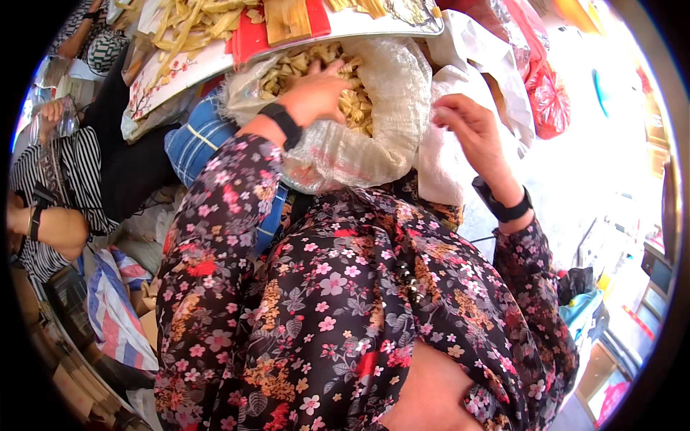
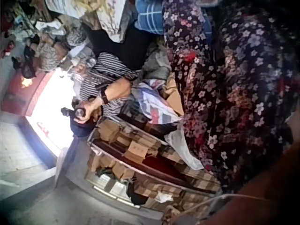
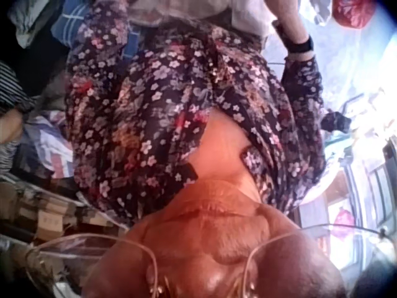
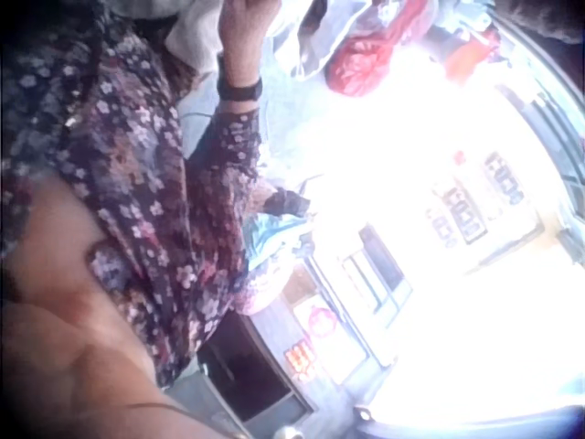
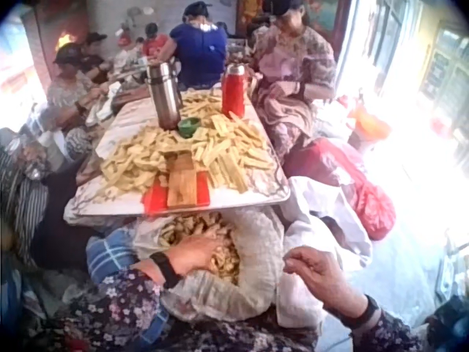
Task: The person ties long strips of dried food into knots by hand, placing each finished piece into a bag.
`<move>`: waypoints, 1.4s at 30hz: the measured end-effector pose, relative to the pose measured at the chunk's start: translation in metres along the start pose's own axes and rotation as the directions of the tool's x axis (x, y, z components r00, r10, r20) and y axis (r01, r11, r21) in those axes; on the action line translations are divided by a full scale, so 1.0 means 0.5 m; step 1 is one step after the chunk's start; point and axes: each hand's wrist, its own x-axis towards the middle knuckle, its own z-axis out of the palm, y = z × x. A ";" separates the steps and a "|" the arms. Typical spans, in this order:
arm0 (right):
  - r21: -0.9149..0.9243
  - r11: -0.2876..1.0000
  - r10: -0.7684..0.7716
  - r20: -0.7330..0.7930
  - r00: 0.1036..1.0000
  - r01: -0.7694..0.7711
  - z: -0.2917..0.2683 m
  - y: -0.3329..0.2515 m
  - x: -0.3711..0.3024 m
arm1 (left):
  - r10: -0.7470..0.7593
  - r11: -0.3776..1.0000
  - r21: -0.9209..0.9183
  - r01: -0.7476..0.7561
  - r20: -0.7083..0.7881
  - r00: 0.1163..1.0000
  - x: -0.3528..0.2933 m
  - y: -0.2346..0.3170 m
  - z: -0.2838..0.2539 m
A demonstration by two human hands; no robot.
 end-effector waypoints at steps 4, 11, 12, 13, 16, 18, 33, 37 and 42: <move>-0.145 0.989 -0.022 -0.172 0.985 -0.003 -0.121 0.057 0.020 | -0.156 0.988 -0.008 0.156 -0.042 0.987 -0.068 -0.075 0.031; -0.274 0.917 0.115 -0.515 0.849 -0.291 -0.311 0.273 0.017 | -0.252 0.930 -0.259 0.260 0.063 0.966 -0.138 -0.120 0.034; -0.396 0.872 0.066 -0.485 0.872 -0.287 -0.342 0.325 0.032 | -0.228 0.952 -0.205 0.227 0.018 0.974 -0.136 -0.098 0.037; -0.515 0.812 0.014 -0.451 0.892 -0.273 -0.370 0.374 0.049 | -0.197 0.973 -0.129 0.190 -0.042 0.979 -0.131 -0.070 0.044; -0.693 0.704 -0.004 -0.218 0.976 -0.152 -0.420 0.466 0.141 | -0.089 0.992 0.080 0.101 -0.139 0.986 -0.067 0.006 0.047; -0.723 0.667 0.127 -0.131 0.983 -0.183 -0.447 0.480 0.196 | -0.090 0.991 0.088 0.099 -0.095 0.991 -0.002 0.044 0.034; -0.846 0.415 0.462 -0.121 0.879 -0.335 -0.479 0.763 0.517 | -0.197 0.979 0.053 0.195 0.033 0.980 0.102 0.050 -0.024; -0.876 0.346 0.521 -0.118 0.845 -0.336 -0.472 0.796 0.513 | -0.182 0.983 0.039 0.182 0.020 0.983 0.107 0.056 -0.056; -0.895 0.336 0.492 -0.099 0.865 -0.293 -0.460 0.801 0.506 | -0.201 0.979 -0.022 0.201 0.013 0.980 0.112 0.049 -0.030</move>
